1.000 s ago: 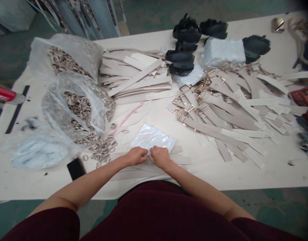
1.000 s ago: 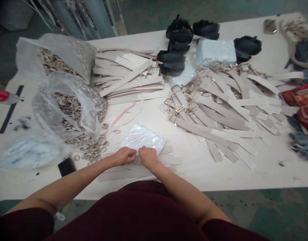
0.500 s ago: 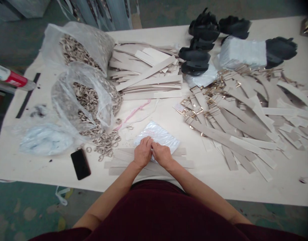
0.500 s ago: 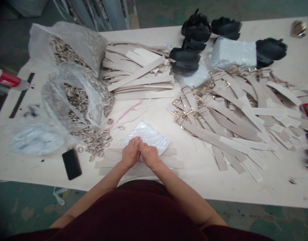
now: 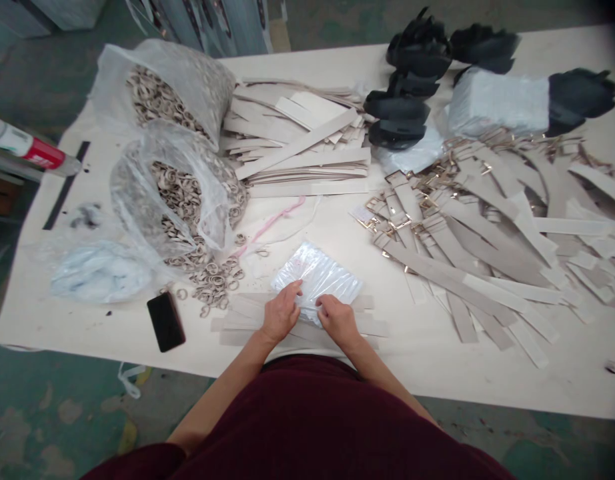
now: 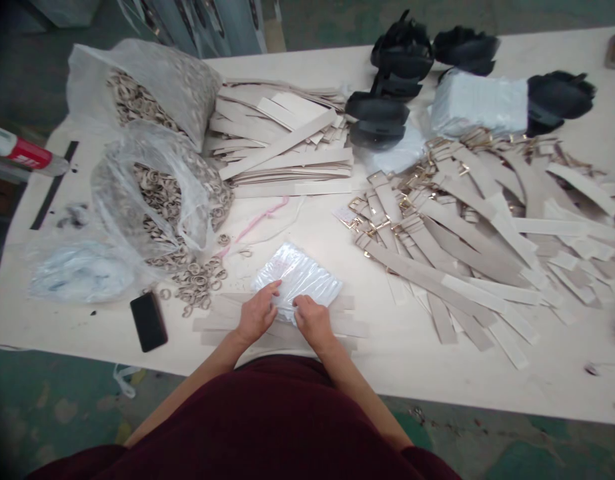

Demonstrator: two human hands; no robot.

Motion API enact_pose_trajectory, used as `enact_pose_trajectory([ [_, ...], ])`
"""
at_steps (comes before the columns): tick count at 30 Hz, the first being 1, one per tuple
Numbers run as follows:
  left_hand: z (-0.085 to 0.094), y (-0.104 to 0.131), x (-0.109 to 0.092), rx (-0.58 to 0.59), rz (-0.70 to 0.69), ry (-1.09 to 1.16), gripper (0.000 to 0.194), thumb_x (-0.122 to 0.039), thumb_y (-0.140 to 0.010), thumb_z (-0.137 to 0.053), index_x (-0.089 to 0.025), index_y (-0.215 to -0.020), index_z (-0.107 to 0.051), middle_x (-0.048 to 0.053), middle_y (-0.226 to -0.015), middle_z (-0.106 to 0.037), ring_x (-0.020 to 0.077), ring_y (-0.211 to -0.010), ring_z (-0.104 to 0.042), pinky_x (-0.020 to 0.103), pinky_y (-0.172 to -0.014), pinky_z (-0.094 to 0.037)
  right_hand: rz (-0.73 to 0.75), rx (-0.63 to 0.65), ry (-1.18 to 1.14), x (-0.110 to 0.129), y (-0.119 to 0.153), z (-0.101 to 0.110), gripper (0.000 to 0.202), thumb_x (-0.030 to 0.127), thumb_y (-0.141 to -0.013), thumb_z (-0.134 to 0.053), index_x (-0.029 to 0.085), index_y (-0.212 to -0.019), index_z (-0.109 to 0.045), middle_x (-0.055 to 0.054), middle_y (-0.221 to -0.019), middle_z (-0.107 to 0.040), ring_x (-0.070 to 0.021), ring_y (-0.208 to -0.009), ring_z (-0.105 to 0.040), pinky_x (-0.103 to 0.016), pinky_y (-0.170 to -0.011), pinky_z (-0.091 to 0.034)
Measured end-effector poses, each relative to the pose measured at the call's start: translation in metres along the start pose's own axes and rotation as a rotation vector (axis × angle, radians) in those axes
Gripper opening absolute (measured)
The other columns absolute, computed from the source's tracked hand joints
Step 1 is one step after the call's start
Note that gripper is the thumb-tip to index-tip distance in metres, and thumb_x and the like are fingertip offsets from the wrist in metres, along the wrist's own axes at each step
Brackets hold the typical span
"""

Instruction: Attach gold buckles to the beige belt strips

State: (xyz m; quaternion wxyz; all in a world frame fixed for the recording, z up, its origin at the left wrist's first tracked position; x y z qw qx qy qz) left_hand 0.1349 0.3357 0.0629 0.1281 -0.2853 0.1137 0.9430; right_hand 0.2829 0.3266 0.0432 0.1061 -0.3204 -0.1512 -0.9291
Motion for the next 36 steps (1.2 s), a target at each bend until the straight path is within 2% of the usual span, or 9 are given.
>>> enact_pose_trajectory([
  [8,0.000,0.008,0.005,-0.022,0.112,0.167,0.043,-0.005,-0.072,-0.041,-0.022,-0.112,-0.044,0.003,-0.127,-0.054,0.0132,-0.115,-0.052,0.028,-0.094,-0.047,-0.084,-0.103,-0.036,-0.014,0.024,0.015,0.020,0.011,-0.075,-0.043,0.017,-0.088,-0.057,-0.002,-0.078,-0.058,-0.0119,-0.070,-0.055,-0.021,-0.067,-0.039],
  [13,0.007,-0.004,-0.002,-0.039,0.096,0.018,0.029,-0.010,-0.073,-0.046,-0.020,-0.100,-0.049,0.006,-0.111,-0.057,0.0181,-0.108,-0.051,0.031,-0.091,-0.046,-0.105,-0.040,0.215,-0.002,0.015,0.019,0.017,0.027,-0.082,-0.049,0.020,-0.094,-0.059,-0.003,-0.089,-0.062,-0.0148,-0.075,-0.058,-0.024,-0.058,-0.032],
  [16,0.010,-0.016,-0.007,0.051,0.089,-0.168,0.017,-0.020,-0.077,-0.049,-0.021,-0.094,-0.052,0.005,-0.099,-0.059,0.0191,-0.098,-0.054,0.030,-0.080,-0.047,0.002,0.059,0.320,0.019,-0.008,0.015,0.025,0.040,-0.086,-0.048,0.019,-0.092,-0.060,-0.005,-0.090,-0.063,-0.0183,-0.081,-0.060,-0.025,-0.057,-0.031],
  [19,0.010,-0.025,-0.005,0.248,0.106,-0.342,0.014,-0.031,-0.082,-0.048,-0.020,-0.084,-0.056,0.005,-0.088,-0.062,0.0197,-0.084,-0.058,0.028,-0.067,-0.044,0.084,0.204,0.408,0.031,-0.030,0.008,0.033,0.042,-0.089,-0.044,0.016,-0.087,-0.064,-0.009,-0.087,-0.064,-0.0212,-0.077,-0.062,-0.027,-0.057,-0.032],
  [21,0.008,-0.029,-0.004,0.400,0.045,-0.413,0.021,-0.033,-0.083,-0.046,-0.018,-0.077,-0.059,0.007,-0.082,-0.064,0.0205,-0.076,-0.060,0.029,-0.062,-0.042,0.204,0.326,0.442,0.036,-0.037,0.003,0.034,0.035,-0.091,-0.041,0.013,-0.082,-0.065,-0.011,-0.084,-0.065,-0.0219,-0.074,-0.062,-0.028,-0.057,-0.033],
  [23,0.007,-0.031,-0.009,0.529,-0.098,-0.416,0.021,-0.029,-0.082,-0.046,-0.017,-0.072,-0.060,0.008,-0.080,-0.065,0.0208,-0.073,-0.060,0.029,-0.060,-0.040,0.388,0.431,0.448,0.040,-0.037,0.003,0.031,0.026,-0.092,-0.040,0.013,-0.079,-0.065,-0.012,-0.081,-0.065,-0.0216,-0.074,-0.062,-0.028,-0.058,-0.034],
  [26,0.010,-0.038,-0.019,0.634,-0.277,-0.326,0.017,-0.025,-0.078,-0.049,-0.017,-0.066,-0.059,0.006,-0.074,-0.064,0.0181,-0.068,-0.059,0.027,-0.059,-0.038,0.586,0.515,0.446,0.041,-0.034,0.016,0.027,0.019,-0.090,-0.040,0.012,-0.078,-0.064,-0.011,-0.079,-0.065,-0.0193,-0.070,-0.060,-0.028,-0.058,-0.033],
  [32,0.023,-0.048,-0.031,0.536,-0.435,-0.182,0.028,-0.031,-0.088,-0.038,-0.018,-0.070,-0.055,0.003,-0.072,-0.059,0.0122,-0.063,-0.053,0.023,-0.056,-0.037,0.621,0.468,0.389,0.027,-0.037,0.046,0.032,0.026,-0.093,-0.036,0.014,-0.079,-0.062,-0.008,-0.080,-0.064,-0.0129,-0.063,-0.054,-0.027,-0.055,-0.024],
  [36,0.022,-0.019,-0.007,0.494,-0.445,-0.188,0.032,-0.032,-0.091,-0.035,-0.018,-0.069,-0.054,0.003,-0.069,-0.058,0.0109,-0.059,-0.051,0.022,-0.053,-0.035,0.557,0.404,0.359,0.003,-0.025,0.045,0.035,0.026,-0.093,-0.035,0.015,-0.074,-0.062,-0.005,-0.075,-0.062,-0.0109,-0.060,-0.049,-0.029,-0.055,-0.019],
])
Point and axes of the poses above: each hand's wrist, its own y-axis away from the middle knuckle, its own z-axis out of the back of the hand, x = y × z, the point moved 6 cm from there along -y, towards the middle knuckle
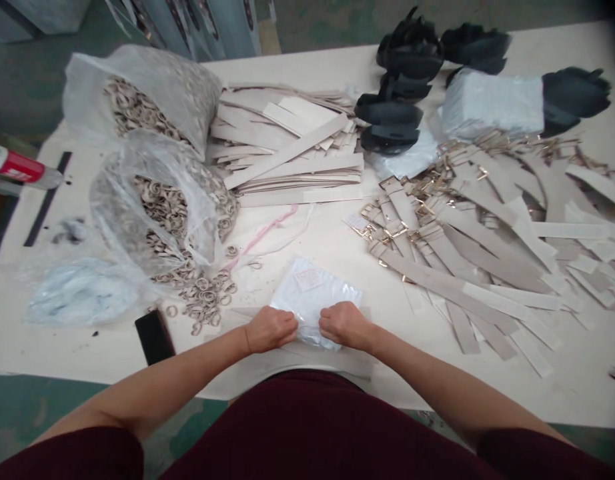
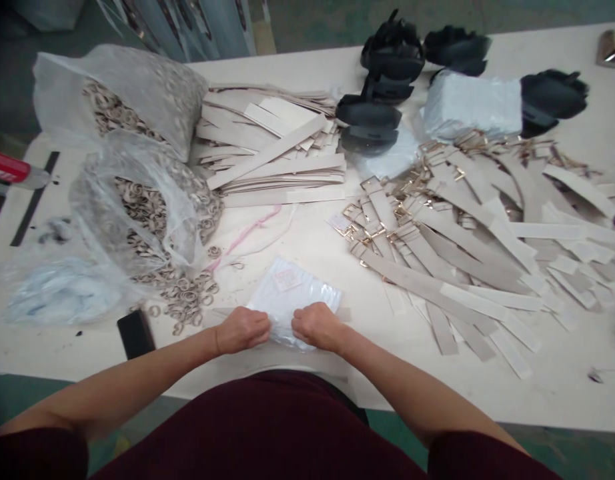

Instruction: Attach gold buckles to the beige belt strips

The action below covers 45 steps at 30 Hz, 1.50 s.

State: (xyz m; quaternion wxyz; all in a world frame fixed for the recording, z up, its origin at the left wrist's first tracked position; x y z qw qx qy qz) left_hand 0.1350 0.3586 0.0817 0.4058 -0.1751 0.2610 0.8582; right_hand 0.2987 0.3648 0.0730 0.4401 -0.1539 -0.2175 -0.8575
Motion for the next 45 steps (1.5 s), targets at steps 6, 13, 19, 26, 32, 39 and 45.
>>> enact_pose_trajectory([
  [6,-0.013,0.045,0.015,-0.164,0.279,-0.015,0.035,-0.030,-0.091,-0.036,-0.018,-0.062,-0.052,0.001,-0.064,-0.057,0.0107,-0.059,-0.051,0.023,-0.056,-0.036,-0.193,-0.078,-0.026,-0.010,0.015,-0.009,0.036,0.029,-0.092,-0.036,0.015,-0.071,-0.062,-0.004,-0.075,-0.062,-0.0104,-0.063,-0.050,-0.029,-0.056,-0.017],
  [13,0.018,0.006,-0.002,-0.569,0.397,0.028,0.032,-0.036,-0.081,-0.056,-0.019,-0.108,-0.055,0.010,-0.118,-0.057,0.0235,-0.114,-0.048,0.037,-0.098,-0.039,-0.367,-0.263,-0.161,0.002,-0.010,-0.003,0.036,0.028,-0.090,-0.040,0.014,-0.064,-0.060,-0.003,-0.069,-0.060,-0.0096,-0.063,-0.051,-0.025,-0.058,-0.023],
  [19,0.012,-0.035,0.025,-0.494,0.509,-0.054,0.034,-0.011,-0.080,-0.046,-0.022,-0.111,-0.056,0.006,-0.119,-0.060,0.0220,-0.111,-0.050,0.034,-0.093,-0.043,-0.310,-0.274,-0.117,0.009,-0.014,0.006,0.030,0.025,-0.086,-0.044,0.014,-0.063,-0.060,-0.002,-0.068,-0.061,-0.0091,-0.059,-0.049,-0.026,-0.056,-0.020],
  [26,0.019,-0.036,0.054,-0.450,0.460,0.129,0.047,-0.002,-0.067,-0.045,-0.026,-0.106,-0.060,-0.002,-0.115,-0.064,0.0165,-0.104,-0.057,0.029,-0.093,-0.044,-0.297,-0.189,-0.104,-0.001,-0.012,-0.002,0.034,0.028,-0.090,-0.041,0.015,-0.067,-0.061,-0.004,-0.073,-0.063,-0.0105,-0.064,-0.053,-0.027,-0.056,-0.020],
  [32,0.021,-0.038,0.057,-0.437,0.462,0.167,0.051,0.000,-0.061,-0.044,-0.024,-0.101,-0.062,0.000,-0.111,-0.065,0.0185,-0.102,-0.058,0.031,-0.091,-0.045,-0.604,-0.262,-0.078,0.012,-0.035,0.011,0.036,0.052,-0.080,-0.055,0.019,-0.097,-0.055,-0.005,-0.096,-0.061,-0.0183,-0.085,-0.058,-0.025,-0.060,-0.032],
  [39,0.023,-0.033,0.046,-0.478,0.512,0.059,0.053,-0.003,-0.068,-0.051,-0.022,-0.117,-0.055,0.005,-0.130,-0.053,0.0228,-0.119,-0.045,0.035,-0.097,-0.042,-0.684,-0.103,0.054,0.008,-0.075,0.020,0.029,0.030,-0.085,-0.051,0.015,-0.109,-0.046,-0.012,-0.099,-0.059,-0.0229,-0.082,-0.063,-0.031,-0.066,-0.047],
  [45,0.008,-0.044,0.057,-0.359,0.721,0.068,0.048,-0.009,-0.078,-0.048,-0.023,-0.124,-0.051,0.007,-0.111,-0.064,0.0218,-0.100,-0.058,0.032,-0.084,-0.047,-0.594,0.013,0.136,0.008,-0.070,0.017,0.025,0.006,-0.087,-0.031,0.009,-0.101,-0.052,-0.017,-0.092,-0.061,-0.0252,-0.083,-0.065,-0.033,-0.066,-0.049],
])
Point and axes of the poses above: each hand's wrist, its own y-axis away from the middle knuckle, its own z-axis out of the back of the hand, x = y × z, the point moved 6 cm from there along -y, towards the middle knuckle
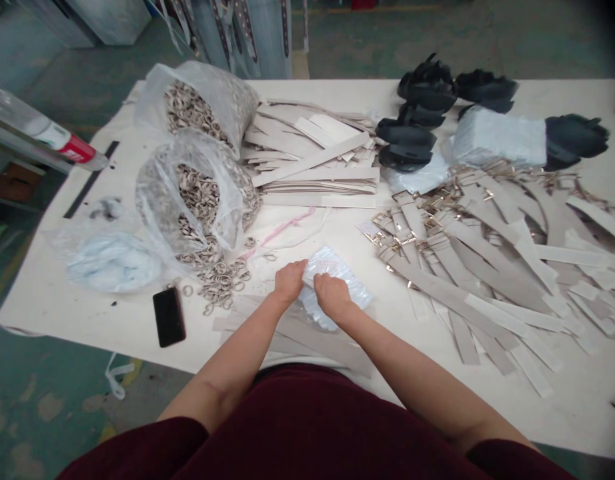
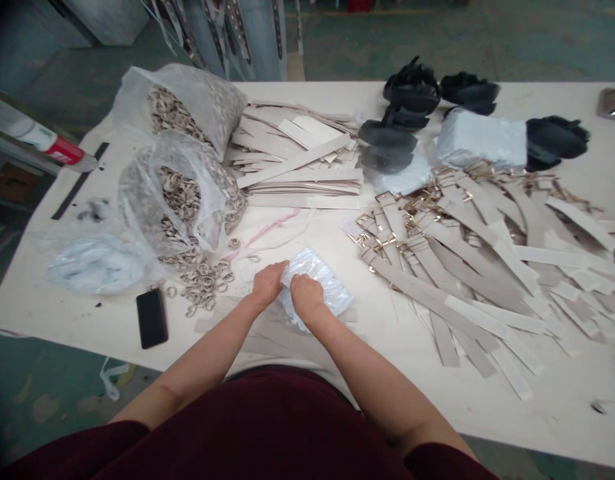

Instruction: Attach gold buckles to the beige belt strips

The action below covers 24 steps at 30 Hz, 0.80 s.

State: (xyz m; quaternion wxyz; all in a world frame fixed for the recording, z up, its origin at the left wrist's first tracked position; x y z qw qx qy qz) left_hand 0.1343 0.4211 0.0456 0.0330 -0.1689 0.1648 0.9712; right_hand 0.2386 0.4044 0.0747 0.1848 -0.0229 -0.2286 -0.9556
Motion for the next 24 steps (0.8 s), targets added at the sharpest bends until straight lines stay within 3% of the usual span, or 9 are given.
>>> enact_pose_trajectory([
  [3,-0.001,-0.008,0.005,-0.023,-0.028,0.027,0.039,-0.014,-0.082,-0.046,-0.024,-0.118,-0.058,0.005,-0.106,-0.068,0.0206,-0.097,-0.060,0.030,-0.085,-0.046,0.119,0.017,-0.001,-0.004,0.006,0.002,0.025,0.008,-0.088,-0.032,0.012,-0.100,-0.054,-0.014,-0.093,-0.062,-0.0248,-0.084,-0.065,-0.032,-0.067,-0.048],
  [10,0.001,-0.030,0.027,0.032,-0.055,0.270,0.041,-0.008,-0.070,-0.052,-0.026,-0.103,-0.069,-0.001,-0.099,-0.072,0.0177,-0.093,-0.065,0.025,-0.082,-0.048,0.270,0.024,-0.098,-0.032,0.019,-0.010,0.023,0.014,-0.087,-0.039,0.016,-0.097,-0.059,-0.009,-0.094,-0.065,-0.0206,-0.082,-0.064,-0.028,-0.069,-0.044],
  [14,-0.006,-0.038,0.037,0.064,-0.121,0.447,0.037,-0.012,-0.070,-0.051,-0.021,-0.099,-0.071,0.001,-0.094,-0.073,0.0165,-0.087,-0.067,0.024,-0.080,-0.049,0.319,-0.088,-0.474,-0.048,0.024,-0.030,0.025,0.011,-0.080,-0.043,0.015,-0.093,-0.064,-0.008,-0.091,-0.066,-0.0189,-0.087,-0.061,-0.027,-0.077,-0.042],
  [17,-0.020,-0.045,0.045,0.166,-0.155,0.640,0.038,-0.014,-0.067,-0.052,-0.017,-0.101,-0.071,0.004,-0.095,-0.073,0.0169,-0.087,-0.067,0.026,-0.082,-0.051,0.237,-0.131,-0.873,-0.066,0.023,-0.046,0.025,0.014,-0.077,-0.045,0.015,-0.087,-0.068,-0.004,-0.083,-0.067,-0.0158,-0.080,-0.059,-0.024,-0.074,-0.041],
  [20,-0.033,-0.053,0.050,0.260,-0.164,0.820,0.039,-0.015,-0.065,-0.053,-0.013,-0.100,-0.070,0.007,-0.096,-0.073,0.0182,-0.089,-0.067,0.030,-0.086,-0.050,0.147,-0.034,-1.159,-0.074,0.021,-0.057,0.019,0.023,-0.075,-0.049,0.014,-0.074,-0.067,0.000,-0.066,-0.060,-0.0124,-0.064,-0.053,-0.021,-0.061,-0.038],
  [24,-0.035,-0.057,0.054,0.302,-0.132,0.879,0.040,-0.009,-0.061,-0.050,-0.009,-0.096,-0.069,0.010,-0.096,-0.072,0.0193,-0.091,-0.067,0.033,-0.087,-0.050,0.111,0.080,-1.275,-0.072,0.021,-0.054,0.026,0.033,-0.077,-0.051,0.014,-0.061,-0.058,0.003,-0.056,-0.048,-0.0091,-0.055,-0.043,-0.020,-0.053,-0.030],
])
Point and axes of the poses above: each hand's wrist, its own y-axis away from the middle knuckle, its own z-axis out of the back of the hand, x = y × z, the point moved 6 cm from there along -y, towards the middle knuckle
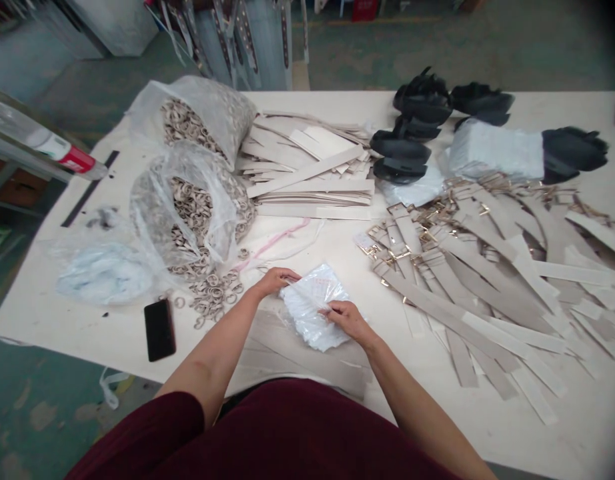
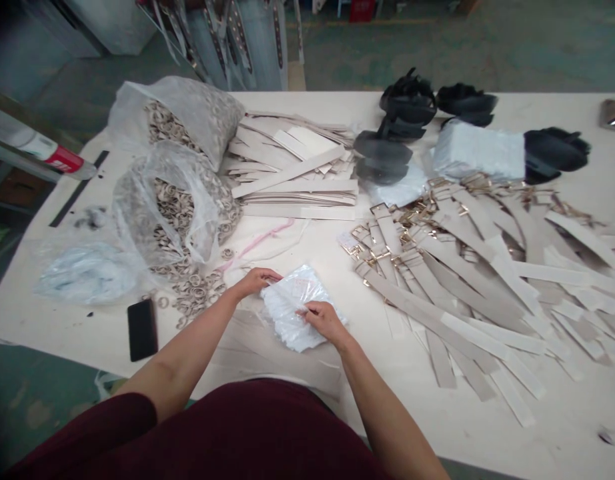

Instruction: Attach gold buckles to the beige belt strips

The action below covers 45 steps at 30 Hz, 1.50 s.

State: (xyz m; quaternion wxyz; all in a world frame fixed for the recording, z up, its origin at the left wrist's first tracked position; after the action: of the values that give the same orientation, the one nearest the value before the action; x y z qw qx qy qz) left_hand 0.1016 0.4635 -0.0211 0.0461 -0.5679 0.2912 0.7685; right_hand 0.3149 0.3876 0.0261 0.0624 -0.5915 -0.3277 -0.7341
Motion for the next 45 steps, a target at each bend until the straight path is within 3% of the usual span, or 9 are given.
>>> enact_pose_trajectory([
  [7,-0.004,0.034,-0.046,-0.090,-0.141,-0.357,0.044,-0.006,-0.067,-0.048,-0.021,-0.105,-0.066,0.003,-0.108,-0.068,0.0172,-0.101,-0.061,0.033,-0.095,-0.045,0.040,-0.093,0.240,-0.001,-0.001,-0.007,0.013,0.025,-0.075,-0.044,0.016,-0.071,-0.052,0.003,-0.061,-0.049,-0.0096,-0.058,-0.044,-0.018,-0.054,-0.034],
  [12,-0.043,0.030,-0.090,-0.124,-0.296,-0.783,0.047,-0.007,-0.071,-0.045,-0.028,-0.108,-0.065,0.000,-0.114,-0.066,0.0183,-0.109,-0.056,0.032,-0.093,-0.044,0.072,-0.193,0.407,0.012,-0.003,-0.013,0.009,0.021,-0.073,-0.047,0.017,-0.066,-0.051,0.003,-0.062,-0.045,-0.0105,-0.061,-0.042,-0.020,-0.059,-0.031],
  [16,-0.055,0.009,-0.095,-0.138,-0.230,-0.732,0.039,-0.006,-0.064,-0.044,-0.024,-0.088,-0.070,0.000,-0.098,-0.070,0.0182,-0.097,-0.060,0.030,-0.088,-0.044,0.048,-0.273,0.531,0.021,0.008,-0.017,0.007,0.017,-0.071,-0.048,0.017,-0.074,-0.055,0.001,-0.070,-0.051,-0.0130,-0.066,-0.044,-0.023,-0.065,-0.033],
  [25,-0.026,-0.002,-0.087,-0.216,-0.122,-0.580,0.025,-0.009,-0.059,-0.040,-0.017,-0.062,-0.063,0.000,-0.064,-0.064,0.0149,-0.067,-0.057,0.025,-0.068,-0.045,-0.015,-0.282,0.800,0.034,0.043,-0.019,0.019,0.016,-0.078,-0.045,0.019,-0.087,-0.061,-0.004,-0.088,-0.064,-0.0159,-0.083,-0.057,-0.024,-0.073,-0.037],
  [29,-0.018,0.016,-0.117,-0.220,-0.109,-0.438,0.022,-0.010,-0.058,-0.039,-0.016,-0.062,-0.059,-0.001,-0.057,-0.059,0.0112,-0.058,-0.054,0.022,-0.061,-0.045,0.028,-0.410,0.628,0.047,0.055,0.011,0.020,0.015,-0.075,-0.045,0.019,-0.084,-0.063,-0.002,-0.083,-0.065,-0.0137,-0.075,-0.058,-0.023,-0.071,-0.041],
  [32,-0.019,0.028,-0.147,-0.239,-0.049,-0.027,0.018,-0.013,-0.056,-0.041,-0.015,-0.067,-0.055,-0.003,-0.056,-0.055,0.0080,-0.048,-0.050,0.019,-0.051,-0.043,0.060,-0.551,0.630,0.069,0.062,0.028,0.025,0.014,-0.075,-0.046,0.018,-0.092,-0.064,-0.004,-0.090,-0.066,-0.0163,-0.081,-0.059,-0.026,-0.076,-0.045],
  [37,-0.043,0.030,-0.181,-0.248,0.007,0.401,0.015,-0.011,-0.050,-0.042,-0.015,-0.062,-0.050,-0.003,-0.053,-0.054,0.0059,-0.044,-0.045,0.016,-0.044,-0.038,0.439,-0.528,0.775,0.121,0.067,-0.012,0.037,0.010,-0.085,-0.036,0.016,-0.109,-0.062,-0.009,-0.110,-0.062,-0.0167,-0.107,-0.054,-0.029,-0.095,-0.043],
  [40,-0.052,0.028,-0.179,-0.249,0.012,0.364,0.014,-0.011,-0.054,-0.040,-0.015,-0.063,-0.050,-0.002,-0.054,-0.055,0.0058,-0.043,-0.044,0.016,-0.043,-0.037,0.467,-0.361,0.787,0.116,0.058,-0.043,0.039,0.009,-0.087,-0.032,0.016,-0.112,-0.062,-0.008,-0.112,-0.062,-0.0141,-0.106,-0.055,-0.025,-0.094,-0.045],
  [45,-0.034,0.028,-0.144,-0.283,-0.153,-0.099,0.027,-0.006,-0.062,-0.039,-0.016,-0.076,-0.060,0.001,-0.071,-0.066,0.0117,-0.066,-0.060,0.025,-0.067,-0.051,0.122,-0.489,0.780,0.064,0.041,-0.034,0.048,0.003,-0.080,-0.036,0.009,-0.125,-0.053,-0.013,-0.130,-0.052,-0.0173,-0.122,-0.046,-0.030,-0.104,-0.039],
])
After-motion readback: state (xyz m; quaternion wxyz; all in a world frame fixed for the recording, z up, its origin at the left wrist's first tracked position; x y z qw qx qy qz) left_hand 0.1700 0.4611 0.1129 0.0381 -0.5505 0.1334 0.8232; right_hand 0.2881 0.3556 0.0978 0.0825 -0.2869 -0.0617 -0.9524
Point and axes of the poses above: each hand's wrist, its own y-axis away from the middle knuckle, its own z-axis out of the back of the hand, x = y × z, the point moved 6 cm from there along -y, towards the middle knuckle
